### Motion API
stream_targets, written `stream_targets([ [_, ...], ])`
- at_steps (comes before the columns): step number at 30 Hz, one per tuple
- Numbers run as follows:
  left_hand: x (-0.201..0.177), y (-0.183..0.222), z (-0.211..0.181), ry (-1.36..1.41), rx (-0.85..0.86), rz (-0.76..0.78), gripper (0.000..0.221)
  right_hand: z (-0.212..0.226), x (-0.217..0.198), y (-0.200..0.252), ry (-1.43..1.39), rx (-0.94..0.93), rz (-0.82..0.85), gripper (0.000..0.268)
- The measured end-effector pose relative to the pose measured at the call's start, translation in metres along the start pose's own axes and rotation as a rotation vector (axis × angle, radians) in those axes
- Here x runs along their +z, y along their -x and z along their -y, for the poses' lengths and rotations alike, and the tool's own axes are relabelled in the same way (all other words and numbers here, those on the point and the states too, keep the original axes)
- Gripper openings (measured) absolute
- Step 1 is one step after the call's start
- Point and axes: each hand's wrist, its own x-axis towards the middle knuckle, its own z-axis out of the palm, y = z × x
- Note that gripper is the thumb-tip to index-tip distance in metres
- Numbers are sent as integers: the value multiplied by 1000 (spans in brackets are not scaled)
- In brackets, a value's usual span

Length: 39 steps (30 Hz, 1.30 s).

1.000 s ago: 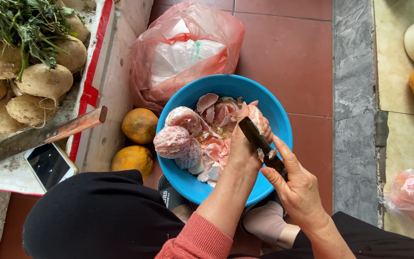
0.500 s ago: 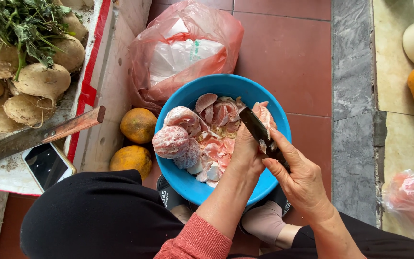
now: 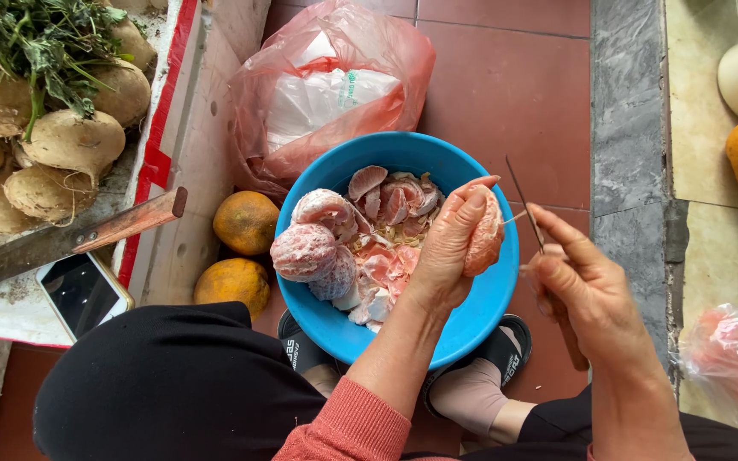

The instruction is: Peeling a pomelo and cleaning the segments by removing the rind and membrane

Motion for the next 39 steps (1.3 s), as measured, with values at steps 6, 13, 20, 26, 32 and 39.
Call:
stream_targets([
  [6,-3,-4,-8,-8,107,-62,55,-14,15,27,340,46,-8,86],
  [13,2,-3,-13,-152,72,-163,62,-19,19,33,459,116,-65,86],
  [20,0,1,2,48,72,51,54,-7,24,17,489,-86,-102,81],
  [26,9,0,-17,14,82,-63,51,-15,23,27,403,23,-33,84],
  [32,12,2,-14,53,87,-8,55,-12,29,22,386,13,-50,83],
  [39,5,3,5,-50,96,63,58,-2,31,5,409,-15,-103,77],
])
